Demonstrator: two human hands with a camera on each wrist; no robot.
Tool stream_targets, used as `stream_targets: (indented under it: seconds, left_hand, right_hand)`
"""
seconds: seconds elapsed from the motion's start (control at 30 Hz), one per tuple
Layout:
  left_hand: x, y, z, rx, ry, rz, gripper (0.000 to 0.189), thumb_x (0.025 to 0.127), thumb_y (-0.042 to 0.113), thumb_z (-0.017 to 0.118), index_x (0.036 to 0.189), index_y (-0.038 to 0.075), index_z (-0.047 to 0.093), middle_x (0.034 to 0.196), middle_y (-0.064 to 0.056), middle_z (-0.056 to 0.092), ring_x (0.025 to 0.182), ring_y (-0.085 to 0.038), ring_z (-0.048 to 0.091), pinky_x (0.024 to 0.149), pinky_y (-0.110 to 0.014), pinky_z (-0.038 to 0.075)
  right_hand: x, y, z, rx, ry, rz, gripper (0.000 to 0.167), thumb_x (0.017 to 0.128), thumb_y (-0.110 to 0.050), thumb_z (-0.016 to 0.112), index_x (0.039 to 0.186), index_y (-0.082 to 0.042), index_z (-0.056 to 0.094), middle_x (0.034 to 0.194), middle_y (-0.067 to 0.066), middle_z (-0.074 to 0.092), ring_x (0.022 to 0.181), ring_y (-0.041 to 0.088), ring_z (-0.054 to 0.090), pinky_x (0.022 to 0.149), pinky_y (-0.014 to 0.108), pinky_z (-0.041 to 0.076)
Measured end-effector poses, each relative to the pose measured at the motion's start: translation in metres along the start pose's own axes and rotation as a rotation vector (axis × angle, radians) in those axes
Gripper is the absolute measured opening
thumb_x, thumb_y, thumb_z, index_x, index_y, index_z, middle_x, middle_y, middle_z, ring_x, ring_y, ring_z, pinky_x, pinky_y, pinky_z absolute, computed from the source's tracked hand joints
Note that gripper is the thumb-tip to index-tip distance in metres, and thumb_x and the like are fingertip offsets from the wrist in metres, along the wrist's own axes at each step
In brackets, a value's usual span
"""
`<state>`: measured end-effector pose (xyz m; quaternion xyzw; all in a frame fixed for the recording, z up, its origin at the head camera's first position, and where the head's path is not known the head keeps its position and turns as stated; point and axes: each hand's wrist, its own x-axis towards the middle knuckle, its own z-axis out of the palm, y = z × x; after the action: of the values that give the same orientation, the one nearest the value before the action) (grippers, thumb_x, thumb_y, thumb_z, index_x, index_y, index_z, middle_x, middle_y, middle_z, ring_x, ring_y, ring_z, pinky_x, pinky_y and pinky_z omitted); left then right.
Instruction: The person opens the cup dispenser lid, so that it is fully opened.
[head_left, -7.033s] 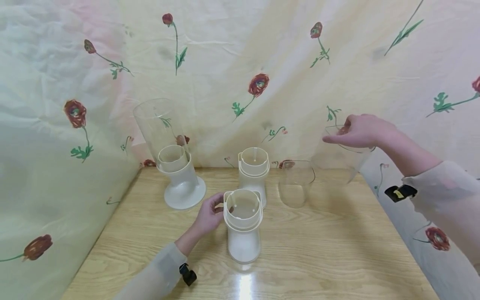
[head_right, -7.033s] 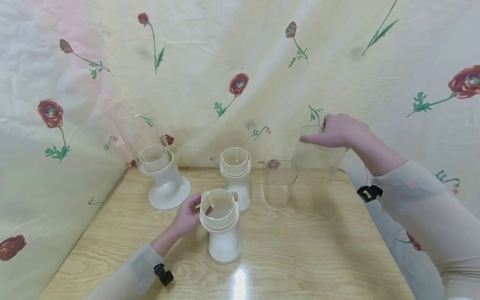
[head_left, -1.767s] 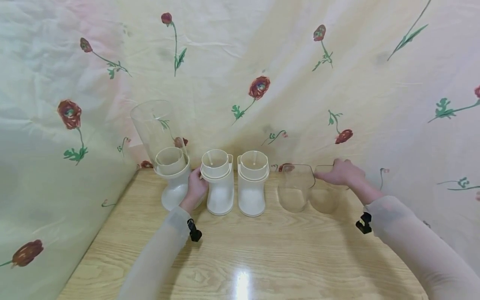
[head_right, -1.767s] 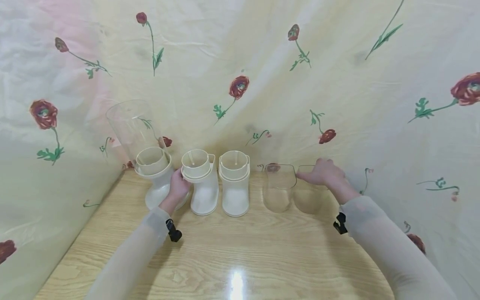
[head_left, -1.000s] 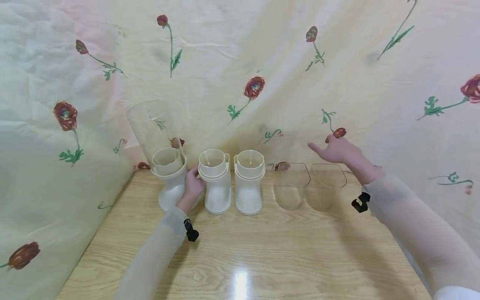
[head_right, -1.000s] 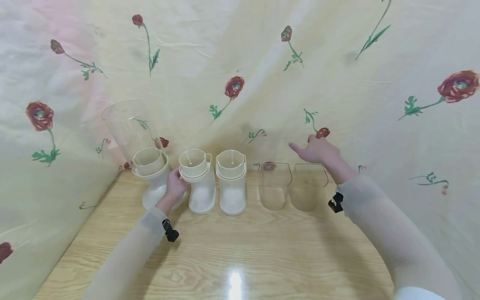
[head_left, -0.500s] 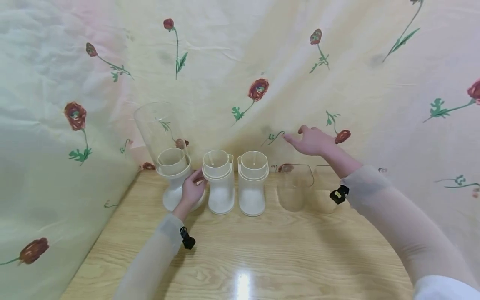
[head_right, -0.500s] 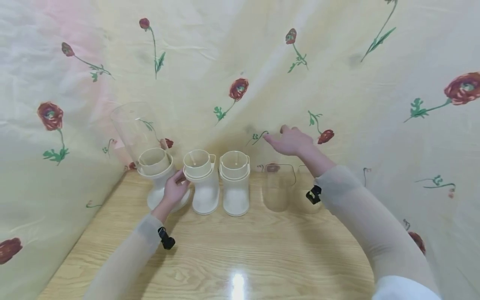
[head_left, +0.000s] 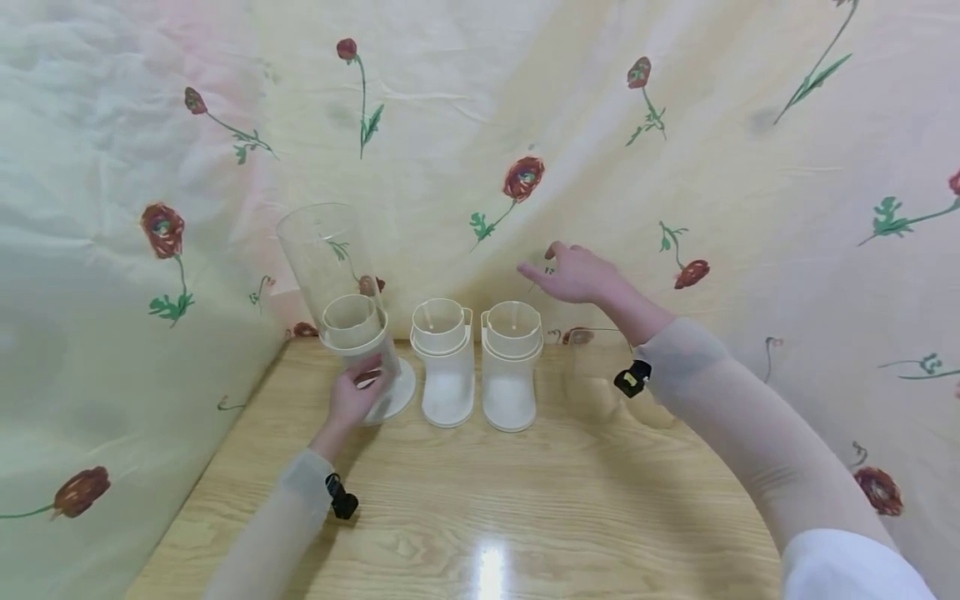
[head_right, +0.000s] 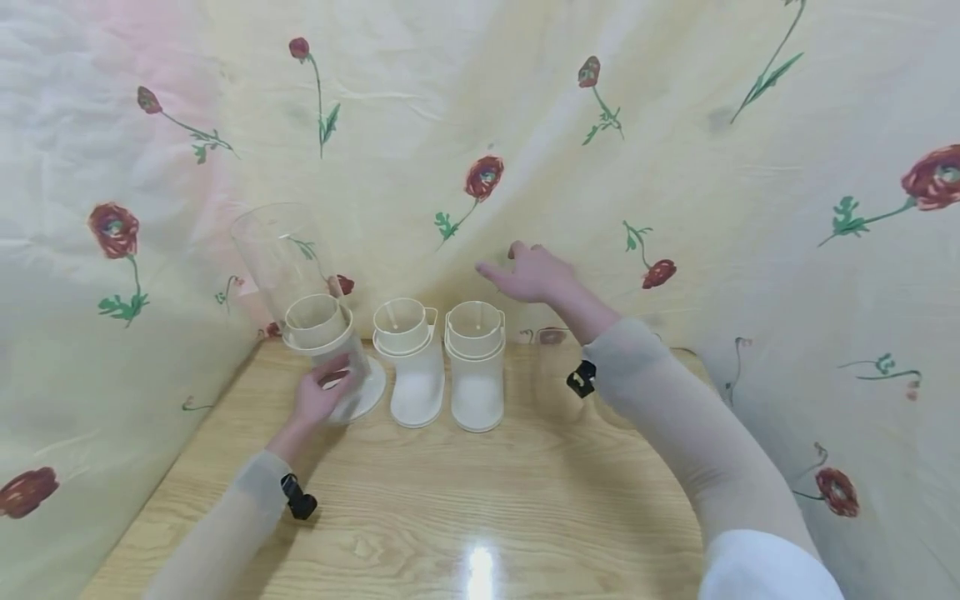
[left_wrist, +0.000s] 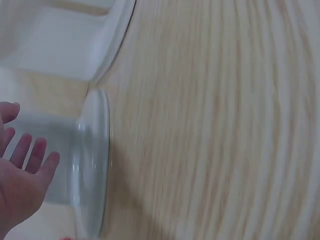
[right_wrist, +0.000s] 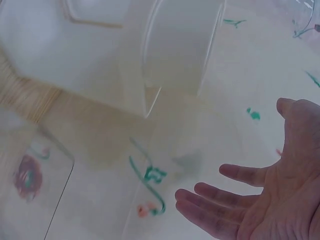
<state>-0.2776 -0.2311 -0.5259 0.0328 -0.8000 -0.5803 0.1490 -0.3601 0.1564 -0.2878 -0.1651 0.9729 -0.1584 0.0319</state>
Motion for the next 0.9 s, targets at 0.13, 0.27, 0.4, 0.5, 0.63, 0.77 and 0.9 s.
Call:
stream_targets:
  seconds: [0.13, 0.27, 0.4, 0.5, 0.63, 0.77, 0.9]
  left_hand:
    - [0.002, -0.005, -0.018, 0.055, 0.013, -0.039, 0.046, 0.097, 0.006, 0.075, 0.14, -0.004, 0.064, 0.143, -0.026, 0.065, 0.124, -0.043, 0.069, 0.091, -0.012, 0.06]
    - [0.007, -0.009, -0.035, 0.091, 0.043, -0.108, 0.049, 0.097, 0.013, 0.077, 0.142, 0.0, 0.064, 0.145, -0.023, 0.066, 0.129, -0.04, 0.067, 0.096, -0.019, 0.061]
    - [0.012, -0.013, -0.047, 0.077, 0.099, -0.207, 0.045, 0.097, 0.017, 0.076, 0.139, 0.002, 0.067, 0.14, -0.023, 0.068, 0.13, -0.035, 0.066, 0.096, -0.018, 0.058]
    - [0.015, -0.011, -0.052, 0.052, 0.164, -0.266, 0.044, 0.095, 0.017, 0.077, 0.136, 0.004, 0.068, 0.138, -0.021, 0.069, 0.128, -0.033, 0.066, 0.094, -0.019, 0.056]
    - [0.021, -0.007, -0.055, 0.022, 0.185, -0.271, 0.051, 0.096, 0.016, 0.077, 0.143, 0.003, 0.062, 0.146, -0.02, 0.064, 0.135, -0.035, 0.061, 0.11, -0.037, 0.057]
    - [0.03, -0.006, -0.058, 0.055, 0.157, -0.23, 0.054, 0.098, 0.017, 0.075, 0.147, 0.001, 0.058, 0.151, -0.023, 0.06, 0.141, -0.038, 0.057, 0.12, -0.048, 0.051]
    - [0.039, -0.005, -0.059, 0.084, 0.125, -0.201, 0.054, 0.099, 0.018, 0.073, 0.148, 0.0, 0.057, 0.152, -0.025, 0.059, 0.142, -0.039, 0.056, 0.12, -0.048, 0.05]
  right_hand:
    - [0.006, -0.015, 0.004, 0.029, 0.002, -0.033, 0.095, 0.101, -0.077, 0.038, 0.155, 0.001, 0.042, 0.153, 0.035, 0.051, 0.143, 0.048, 0.051, 0.118, 0.062, 0.046]
    - [0.012, -0.032, 0.009, 0.061, 0.004, -0.055, 0.091, 0.102, -0.073, 0.042, 0.155, 0.0, 0.042, 0.154, 0.031, 0.052, 0.144, 0.045, 0.051, 0.12, 0.058, 0.046]
    - [0.017, -0.053, 0.015, 0.083, 0.008, -0.081, 0.089, 0.101, -0.073, 0.044, 0.157, -0.003, 0.042, 0.157, 0.027, 0.052, 0.146, 0.041, 0.05, 0.121, 0.054, 0.046]
    - [0.021, -0.071, 0.021, 0.091, 0.014, -0.114, 0.087, 0.102, -0.072, 0.045, 0.157, -0.005, 0.043, 0.157, 0.025, 0.053, 0.145, 0.04, 0.052, 0.12, 0.053, 0.047]
    - [0.027, -0.095, 0.026, 0.098, 0.01, -0.159, 0.085, 0.102, -0.07, 0.047, 0.157, -0.005, 0.043, 0.157, 0.023, 0.054, 0.144, 0.039, 0.053, 0.119, 0.051, 0.049]
    - [0.033, -0.119, 0.032, 0.126, -0.003, -0.195, 0.085, 0.103, -0.068, 0.049, 0.158, -0.004, 0.04, 0.156, 0.024, 0.054, 0.144, 0.039, 0.054, 0.12, 0.05, 0.049]
    - [0.042, -0.14, 0.04, 0.186, -0.009, -0.226, 0.088, 0.101, -0.065, 0.058, 0.159, -0.003, 0.035, 0.156, 0.026, 0.052, 0.144, 0.038, 0.054, 0.121, 0.048, 0.049]
